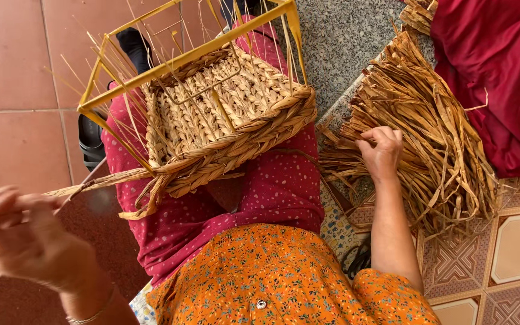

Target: The person weaves dried palm leaves into a rectangular basket frame held on their lap. They repeatedly thread the leaves through the frame's vertical rods, pulling and adjusting the material to form the basket's base.

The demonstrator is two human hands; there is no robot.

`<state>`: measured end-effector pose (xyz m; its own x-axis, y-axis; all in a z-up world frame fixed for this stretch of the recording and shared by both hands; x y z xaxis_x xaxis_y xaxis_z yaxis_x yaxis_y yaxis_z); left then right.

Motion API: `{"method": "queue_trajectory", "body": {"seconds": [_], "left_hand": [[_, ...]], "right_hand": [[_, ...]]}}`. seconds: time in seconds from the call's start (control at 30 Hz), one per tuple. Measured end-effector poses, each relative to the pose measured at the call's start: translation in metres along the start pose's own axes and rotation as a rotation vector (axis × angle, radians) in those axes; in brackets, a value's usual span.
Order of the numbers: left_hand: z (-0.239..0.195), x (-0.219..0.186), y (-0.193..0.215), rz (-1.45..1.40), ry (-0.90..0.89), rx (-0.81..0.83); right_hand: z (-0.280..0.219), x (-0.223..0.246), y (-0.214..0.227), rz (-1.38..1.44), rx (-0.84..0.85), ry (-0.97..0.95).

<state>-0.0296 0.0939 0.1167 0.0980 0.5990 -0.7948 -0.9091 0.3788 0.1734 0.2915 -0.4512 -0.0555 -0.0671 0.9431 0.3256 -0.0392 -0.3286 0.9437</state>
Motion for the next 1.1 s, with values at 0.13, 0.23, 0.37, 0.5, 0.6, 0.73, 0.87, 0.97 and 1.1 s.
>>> {"method": "queue_trajectory", "body": {"seconds": [0.13,0.23,0.37,0.5,0.6,0.73,0.87,0.97,1.1], "left_hand": [[-0.015,-0.076,-0.076,0.216,-0.460,0.390],[-0.050,-0.085,-0.117,-0.170,-0.410,0.577],[-0.098,-0.070,-0.163,-0.447,-0.042,0.776],[-0.127,-0.071,-0.190,-0.517,-0.002,0.784],[-0.128,-0.073,-0.197,-0.604,-0.007,0.695],[-0.112,-0.039,-0.175,-0.964,0.487,0.462],[-0.043,0.011,-0.034,-0.435,0.477,0.142],[0.013,0.016,0.088,-0.554,0.236,-0.305],[0.040,0.006,0.205,0.105,0.203,-0.311]], "right_hand": [[-0.021,0.081,0.035,0.171,0.032,0.190],[-0.033,0.133,0.059,0.251,0.033,0.297],[-0.048,0.180,0.081,0.486,0.229,0.302],[-0.091,0.218,0.080,0.724,0.431,0.446],[-0.109,0.209,0.059,0.697,0.464,0.447],[-0.068,0.112,0.025,0.464,0.362,-0.017],[-0.034,0.055,0.037,-0.333,0.168,0.033],[-0.030,0.094,0.057,-0.597,-0.017,0.293],[-0.064,0.210,0.086,0.070,0.015,0.527]]}}
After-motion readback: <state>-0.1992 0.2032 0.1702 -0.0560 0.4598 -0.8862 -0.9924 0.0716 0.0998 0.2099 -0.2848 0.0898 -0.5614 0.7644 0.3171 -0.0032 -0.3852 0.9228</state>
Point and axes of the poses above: each hand's wrist, its own z-axis towards the middle knuckle, its own y-axis out of the back of the hand, x = y × z, the point moved 10 cm from there along z, towards the middle knuckle, and after that the axes turned 15 degrees about -y, right-handed, at the moved point
